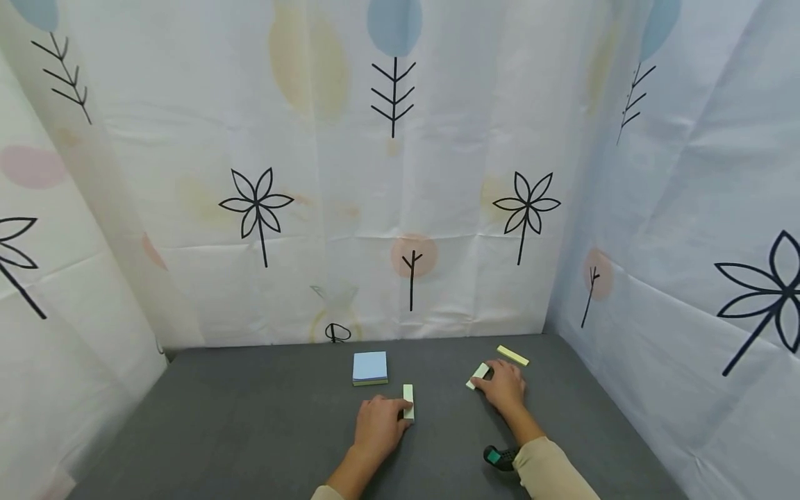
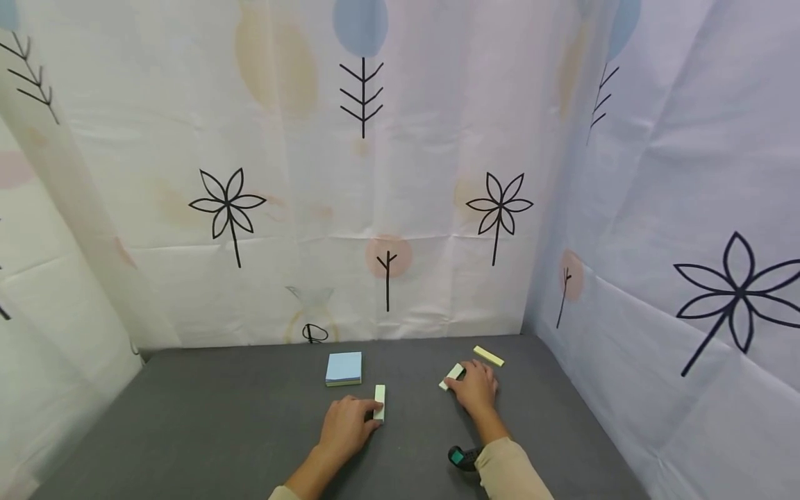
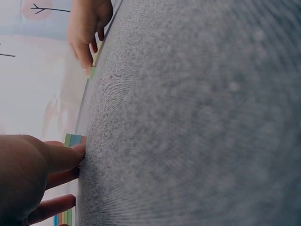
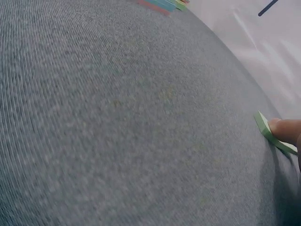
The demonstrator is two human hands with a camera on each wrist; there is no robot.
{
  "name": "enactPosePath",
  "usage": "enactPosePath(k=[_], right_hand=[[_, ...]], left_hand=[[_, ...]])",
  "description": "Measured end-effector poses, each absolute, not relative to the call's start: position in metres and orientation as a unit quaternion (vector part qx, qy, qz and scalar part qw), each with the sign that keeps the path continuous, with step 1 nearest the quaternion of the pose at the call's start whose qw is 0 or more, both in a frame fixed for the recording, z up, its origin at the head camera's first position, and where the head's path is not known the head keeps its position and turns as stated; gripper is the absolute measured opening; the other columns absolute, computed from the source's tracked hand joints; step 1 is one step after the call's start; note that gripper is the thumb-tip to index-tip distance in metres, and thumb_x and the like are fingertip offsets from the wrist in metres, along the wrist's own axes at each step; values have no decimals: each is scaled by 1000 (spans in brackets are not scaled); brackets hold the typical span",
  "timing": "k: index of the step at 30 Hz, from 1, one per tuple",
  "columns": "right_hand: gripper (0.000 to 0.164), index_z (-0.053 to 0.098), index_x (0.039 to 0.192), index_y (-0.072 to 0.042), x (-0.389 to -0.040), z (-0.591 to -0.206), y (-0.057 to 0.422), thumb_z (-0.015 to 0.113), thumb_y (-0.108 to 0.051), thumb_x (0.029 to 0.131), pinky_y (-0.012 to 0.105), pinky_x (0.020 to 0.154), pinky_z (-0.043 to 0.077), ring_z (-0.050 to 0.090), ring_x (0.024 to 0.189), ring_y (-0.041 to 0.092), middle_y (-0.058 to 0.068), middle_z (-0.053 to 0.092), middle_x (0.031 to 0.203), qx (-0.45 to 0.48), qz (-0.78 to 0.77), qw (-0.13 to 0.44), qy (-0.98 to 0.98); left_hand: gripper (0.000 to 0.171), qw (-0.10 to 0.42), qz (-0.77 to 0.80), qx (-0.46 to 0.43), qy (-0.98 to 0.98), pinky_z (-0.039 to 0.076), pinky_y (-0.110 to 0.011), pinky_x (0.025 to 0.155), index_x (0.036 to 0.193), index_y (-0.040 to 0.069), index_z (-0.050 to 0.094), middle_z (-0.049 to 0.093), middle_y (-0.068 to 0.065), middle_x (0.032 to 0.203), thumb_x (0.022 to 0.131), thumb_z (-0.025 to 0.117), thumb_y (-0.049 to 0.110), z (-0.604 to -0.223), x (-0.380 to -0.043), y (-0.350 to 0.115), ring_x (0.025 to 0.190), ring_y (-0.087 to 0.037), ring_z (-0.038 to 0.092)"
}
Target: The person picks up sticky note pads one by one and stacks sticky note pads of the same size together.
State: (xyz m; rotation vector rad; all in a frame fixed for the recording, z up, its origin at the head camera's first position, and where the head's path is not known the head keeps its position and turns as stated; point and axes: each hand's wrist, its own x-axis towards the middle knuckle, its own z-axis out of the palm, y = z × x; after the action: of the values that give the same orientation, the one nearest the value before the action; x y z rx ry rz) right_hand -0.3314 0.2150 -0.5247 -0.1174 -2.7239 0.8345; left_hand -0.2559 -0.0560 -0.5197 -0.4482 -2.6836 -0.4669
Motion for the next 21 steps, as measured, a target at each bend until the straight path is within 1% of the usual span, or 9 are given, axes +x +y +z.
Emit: enactPosePath(k=[3, 5, 7, 10, 12, 15, 19, 21], right_hand=[[54, 59, 125, -1, -331, -524, 211, 78, -23, 81, 65, 93, 30, 44, 120, 47, 24, 57, 127, -33, 308, 161, -937], [52, 59, 124, -2, -332, -524, 208, 80, -18, 79, 63, 89, 33, 52, 110, 44, 21, 63, 117, -18, 319, 183, -930], [50, 59, 122, -4, -332, -525, 204, 80, -12, 78, 58, 83, 38, 58, 95, 38, 16, 67, 102, 3, 330, 202, -922], [45, 60, 119, -6, -332, -526, 198, 79, -4, 78, 48, 73, 44, 59, 75, 26, 6, 65, 84, 38, 343, 218, -913], [43, 61, 119, -7, -331, -525, 192, 77, -2, 79, 41, 65, 46, 57, 70, 19, 1, 63, 79, 56, 357, 218, -907], [42, 62, 120, -9, -330, -520, 184, 75, -1, 81, 37, 62, 48, 61, 70, 16, -1, 64, 81, 71, 381, 215, -896], [42, 62, 122, -10, -329, -514, 172, 75, -3, 83, 37, 64, 51, 64, 77, 19, 2, 65, 87, 78, 416, 202, -883], [42, 62, 123, -10, -327, -512, 166, 75, -4, 83, 37, 64, 50, 64, 78, 19, 3, 65, 88, 81, 433, 194, -877]], left_hand=[[28, 192, -167, -160, -954, 44, -40, 69, 98, 25, 77, 73, 7, 87, 72, 85, 23, -520, -256, -56, 81, -19, 63], [28, 197, -165, -164, -953, 44, -41, 68, 98, 25, 77, 72, 6, 85, 71, 85, 23, -519, -256, -57, 79, -19, 63], [29, 199, -161, -166, -952, 44, -41, 68, 98, 25, 77, 72, 6, 85, 71, 85, 24, -519, -257, -57, 79, -19, 63], [29, 203, -154, -170, -952, 45, -42, 68, 98, 25, 76, 72, 5, 85, 70, 85, 24, -519, -256, -57, 78, -19, 63], [29, 204, -150, -172, -952, 45, -42, 69, 98, 25, 76, 72, 5, 85, 70, 85, 24, -519, -256, -56, 79, -19, 63], [30, 211, -145, -177, -950, 45, -42, 69, 99, 25, 76, 72, 5, 84, 70, 85, 24, -519, -255, -56, 78, -19, 64], [35, 211, -140, -177, -951, 45, -43, 70, 103, 25, 75, 73, 4, 85, 69, 85, 24, -520, -254, -56, 79, -20, 64], [39, 208, -140, -175, -952, 46, -44, 71, 106, 25, 74, 73, 3, 86, 69, 86, 23, -519, -254, -56, 79, -20, 65]])
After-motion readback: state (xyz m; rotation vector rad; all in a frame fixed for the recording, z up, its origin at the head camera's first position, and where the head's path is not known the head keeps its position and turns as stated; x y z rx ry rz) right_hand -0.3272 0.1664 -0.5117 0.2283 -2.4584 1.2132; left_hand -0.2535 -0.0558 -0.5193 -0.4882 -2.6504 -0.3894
